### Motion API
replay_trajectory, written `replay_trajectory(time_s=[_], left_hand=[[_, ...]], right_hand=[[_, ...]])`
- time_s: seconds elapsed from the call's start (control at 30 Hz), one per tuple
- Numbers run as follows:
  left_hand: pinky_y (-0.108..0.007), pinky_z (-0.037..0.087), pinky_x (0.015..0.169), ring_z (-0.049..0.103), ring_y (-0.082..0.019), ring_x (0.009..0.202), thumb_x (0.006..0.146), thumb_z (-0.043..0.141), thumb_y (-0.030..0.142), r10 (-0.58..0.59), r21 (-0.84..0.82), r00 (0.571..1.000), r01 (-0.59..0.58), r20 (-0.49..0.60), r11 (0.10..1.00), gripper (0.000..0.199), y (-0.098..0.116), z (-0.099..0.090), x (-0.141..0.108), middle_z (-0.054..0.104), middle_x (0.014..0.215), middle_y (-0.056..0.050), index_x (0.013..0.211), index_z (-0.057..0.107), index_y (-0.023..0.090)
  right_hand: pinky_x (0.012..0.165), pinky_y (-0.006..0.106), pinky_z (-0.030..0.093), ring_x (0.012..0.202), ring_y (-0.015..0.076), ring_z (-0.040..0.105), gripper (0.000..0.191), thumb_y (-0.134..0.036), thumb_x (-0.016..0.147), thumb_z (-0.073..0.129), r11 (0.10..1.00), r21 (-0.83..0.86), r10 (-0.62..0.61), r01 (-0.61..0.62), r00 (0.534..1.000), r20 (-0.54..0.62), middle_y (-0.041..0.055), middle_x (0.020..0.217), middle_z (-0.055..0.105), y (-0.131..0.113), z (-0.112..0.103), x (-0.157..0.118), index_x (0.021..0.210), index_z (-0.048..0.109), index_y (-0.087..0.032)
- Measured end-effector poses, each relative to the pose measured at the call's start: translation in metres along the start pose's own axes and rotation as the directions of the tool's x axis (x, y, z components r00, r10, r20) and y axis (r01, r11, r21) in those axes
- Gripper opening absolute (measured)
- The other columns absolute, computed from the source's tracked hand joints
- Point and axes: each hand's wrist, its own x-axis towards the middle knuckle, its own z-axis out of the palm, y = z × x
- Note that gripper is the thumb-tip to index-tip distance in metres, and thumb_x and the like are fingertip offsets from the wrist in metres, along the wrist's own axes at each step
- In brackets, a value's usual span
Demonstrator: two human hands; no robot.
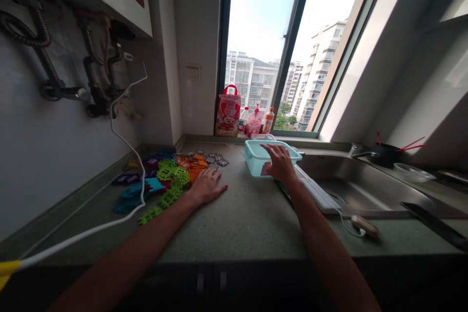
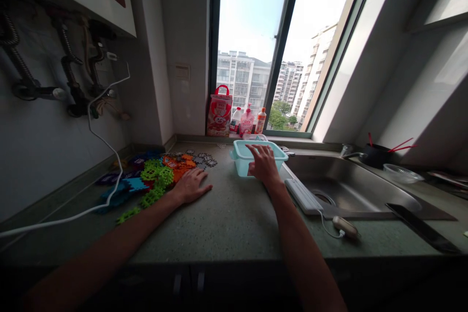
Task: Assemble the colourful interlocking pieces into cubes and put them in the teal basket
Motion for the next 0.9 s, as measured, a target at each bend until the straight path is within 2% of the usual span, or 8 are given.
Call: replay_trajectory(time_s=[0.1, 0.17, 0.23, 0.4, 0.53, 0.63, 0.77, 0.9], left_hand=[[-0.046, 0.035, 0.124, 0.049, -0.032, 0.143, 0.096, 0.056, 0.06, 0.077, -0.015, 0.996, -0.078, -0.046, 0.997, 0.059, -0.004, -0.001, 0.001, 0.059, 0.148, -0.016, 0.135, 0.067, 0.016], [-0.045, 0.036, 0.123, 0.051, -0.031, 0.14, 0.097, 0.058, 0.055, 0.116, -0.033, 0.991, -0.119, -0.07, 0.992, 0.052, -0.005, -0.001, 0.001, 0.062, 0.145, -0.015, 0.132, 0.068, 0.018], [-0.044, 0.037, 0.122, 0.053, -0.03, 0.139, 0.096, 0.059, 0.05, 0.159, -0.048, 0.983, -0.164, -0.096, 0.985, 0.047, -0.006, -0.001, 0.002, 0.064, 0.142, -0.013, 0.131, 0.069, 0.02], [-0.046, 0.033, 0.125, 0.052, -0.027, 0.14, 0.095, 0.06, 0.037, 0.357, -0.049, 0.929, -0.363, -0.102, 0.931, 0.04, -0.001, -0.006, 0.007, 0.066, 0.141, -0.008, 0.132, 0.069, 0.024], [-0.048, 0.03, 0.127, 0.049, -0.027, 0.144, 0.095, 0.061, 0.032, 0.475, -0.042, 0.878, -0.477, -0.056, 0.878, 0.048, 0.01, -0.027, -0.005, 0.059, 0.152, -0.006, 0.143, 0.062, 0.029], [-0.047, 0.039, 0.122, 0.051, -0.03, 0.144, 0.094, 0.066, 0.039, 0.465, -0.038, 0.885, -0.464, -0.003, 0.885, 0.063, 0.007, -0.05, -0.041, 0.05, 0.161, -0.005, 0.155, 0.05, 0.035], [-0.05, 0.034, 0.126, 0.044, -0.03, 0.15, 0.094, 0.067, 0.043, 0.429, 0.066, 0.903, -0.427, -0.011, 0.902, 0.062, -0.028, -0.074, -0.115, 0.044, 0.165, -0.002, 0.154, 0.05, 0.04], [-0.055, 0.03, 0.127, 0.039, -0.031, 0.153, 0.098, 0.062, 0.04, 0.288, 0.203, 0.954, -0.266, -0.084, 0.942, 0.055, -0.078, -0.085, -0.164, 0.04, 0.168, -0.002, 0.153, 0.052, 0.042]], right_hand=[[0.095, 0.04, 0.046, 0.105, 0.0288, 0.066, 0.041, -0.018, 0.087, 0.056, 0.974, 0.021, 0.228, -0.228, 0.972, -0.061, 0.0096, 0.114, 0.075, 0.006, -0.026, -0.006, 0.126, 0.067, -0.021], [0.08, 0.034, 0.047, 0.086, 0.0245, 0.069, 0.024, -0.026, 0.094, 0.055, 0.923, -0.008, 0.386, -0.386, 0.923, -0.004, 0.0064, 0.097, 0.077, 0.007, -0.04, -0.025, 0.111, 0.071, -0.022], [0.074, 0.032, 0.046, 0.08, 0.0229, 0.07, 0.021, -0.032, 0.098, 0.055, 0.899, -0.08, 0.436, -0.43, 0.896, 0.088, 0.0065, 0.095, 0.077, 0.003, -0.048, -0.055, 0.104, 0.073, -0.023], [0.095, 0.04, 0.05, 0.122, 0.0312, 0.064, 0.036, -0.033, 0.099, 0.056, 0.954, -0.163, 0.293, -0.253, 0.903, 0.313, 0.0153, 0.135, 0.069, -0.018, -0.039, -0.135, 0.129, 0.071, -0.021], [0.102, 0.046, 0.05, 0.134, 0.0318, 0.058, 0.039, -0.024, 0.101, 0.047, 0.963, -0.159, 0.262, -0.218, 0.898, 0.354, 0.0131, 0.146, 0.064, -0.019, -0.036, -0.161, 0.129, 0.074, -0.024], [0.095, 0.049, 0.053, 0.126, 0.0341, 0.063, 0.042, -0.019, 0.097, 0.047, 0.965, -0.169, 0.249, -0.201, 0.903, 0.35, 0.0125, 0.143, 0.066, -0.014, -0.039, -0.165, 0.127, 0.076, -0.027], [0.095, 0.059, 0.052, 0.123, 0.0415, 0.063, 0.042, -0.015, 0.095, 0.047, 0.972, -0.191, 0.19, -0.136, 0.935, 0.299, 0.0181, 0.138, 0.068, -0.024, -0.034, -0.164, 0.123, 0.077, -0.025], [0.116, 0.055, 0.043, 0.147, 0.0349, 0.046, 0.046, -0.022, 0.102, 0.047, 0.988, 0.136, -0.117, 0.077, 0.941, 0.317, 0.0133, 0.157, 0.054, -0.065, -0.006, -0.135, 0.145, 0.063, -0.027]])
